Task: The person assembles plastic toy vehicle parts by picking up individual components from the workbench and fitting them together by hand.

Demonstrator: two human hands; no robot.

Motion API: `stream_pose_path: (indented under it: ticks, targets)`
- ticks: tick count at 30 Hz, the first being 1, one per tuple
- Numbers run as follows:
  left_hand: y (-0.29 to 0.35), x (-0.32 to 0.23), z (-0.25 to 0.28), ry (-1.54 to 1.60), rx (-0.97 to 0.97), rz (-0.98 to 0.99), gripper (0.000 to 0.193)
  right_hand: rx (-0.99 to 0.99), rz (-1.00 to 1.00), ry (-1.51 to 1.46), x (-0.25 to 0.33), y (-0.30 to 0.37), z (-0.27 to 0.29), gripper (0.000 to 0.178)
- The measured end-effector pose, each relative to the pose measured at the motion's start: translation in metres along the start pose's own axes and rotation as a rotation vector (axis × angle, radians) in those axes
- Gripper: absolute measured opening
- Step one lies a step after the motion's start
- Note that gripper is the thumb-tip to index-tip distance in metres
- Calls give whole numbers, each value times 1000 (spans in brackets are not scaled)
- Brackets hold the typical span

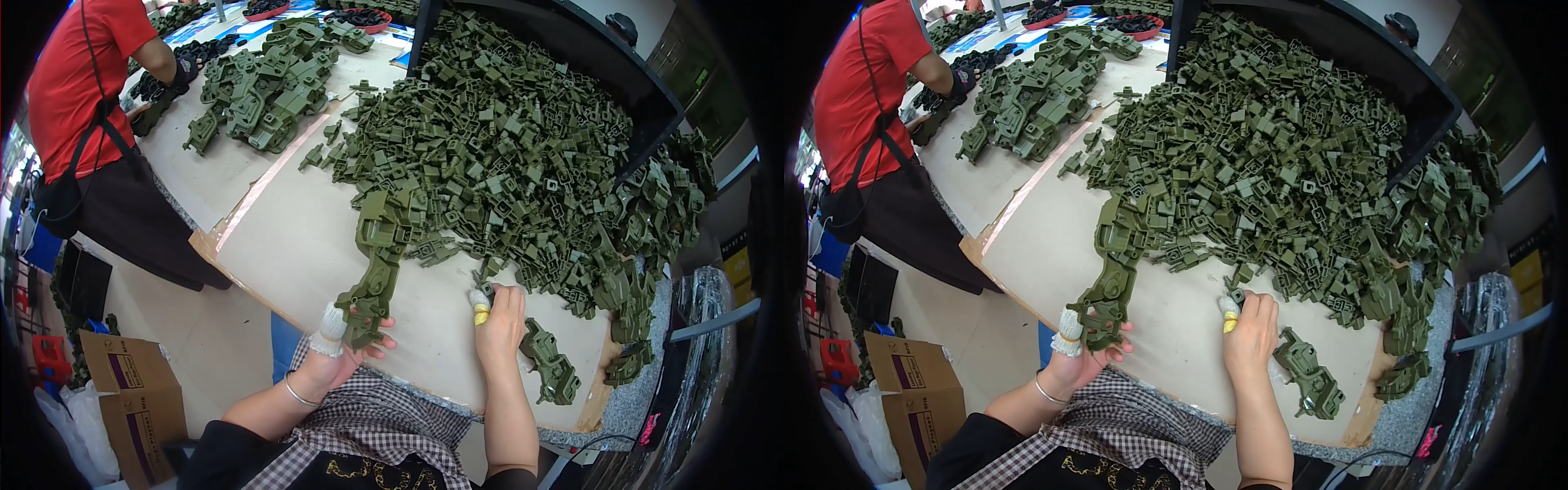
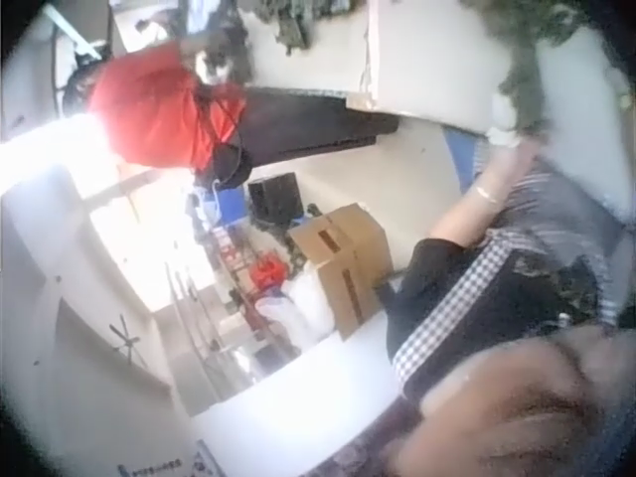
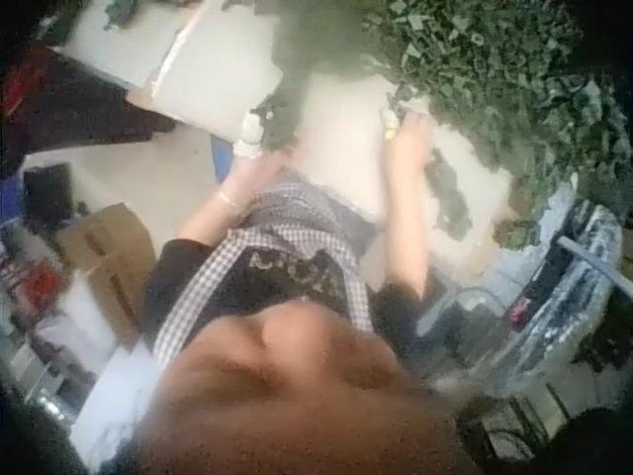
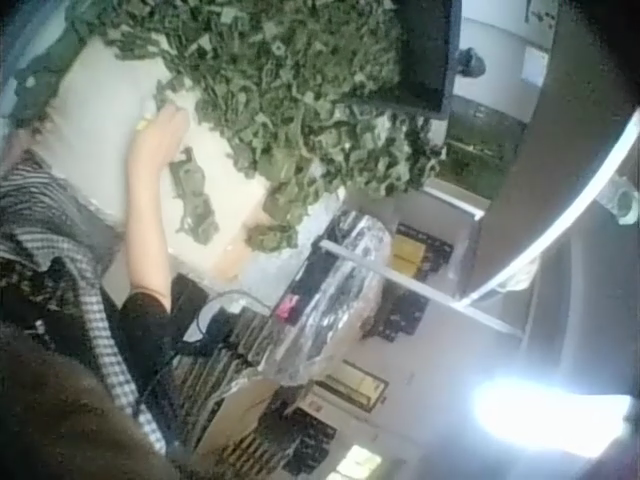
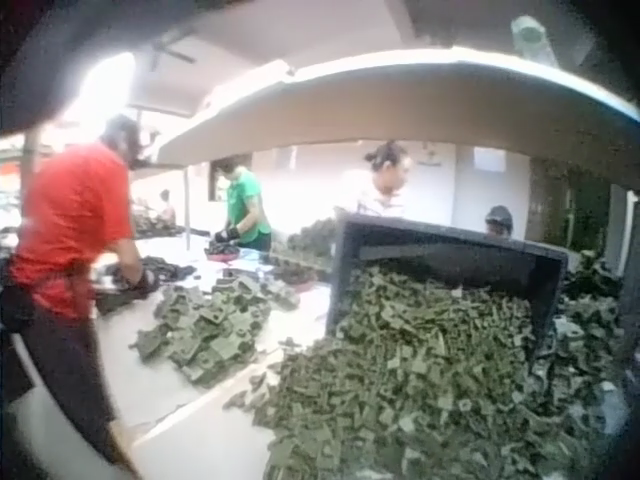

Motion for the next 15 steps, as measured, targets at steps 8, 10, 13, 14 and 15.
stream_pose_path:
  ticks: [8, 10, 13, 14, 15]
  targets:
    - [-1, -6, 1, -26, 14, 1, 61, 489, -395, -1655, 35, 46, 9, 25]
    - [-5, -3, -2, -102, 47, -3, 64, 630, -365, -1624, 63, 57, 9, 29]
    - [-4, -1, -10, -63, 112, -99, 52, 434, -102, -1244, 77, 52, 0, 20]
    - [-3, -1, -10, -126, 94, -91, 46, 268, 93, -894, 81, 48, 2, 17]
    - [-2, 0, -9, -188, 77, -82, 43, 118, 131, -795, 84, 45, 11, 12]
Point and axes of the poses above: each hand's wrist, its own y-axis away from the middle knuckle, its own z-axis out of the back of the hand, x = y × z, the point moved 4 cm from there along -y, towards the middle knuckle, and after that the axes turned 4 degrees about x, right-handed, at the moved point
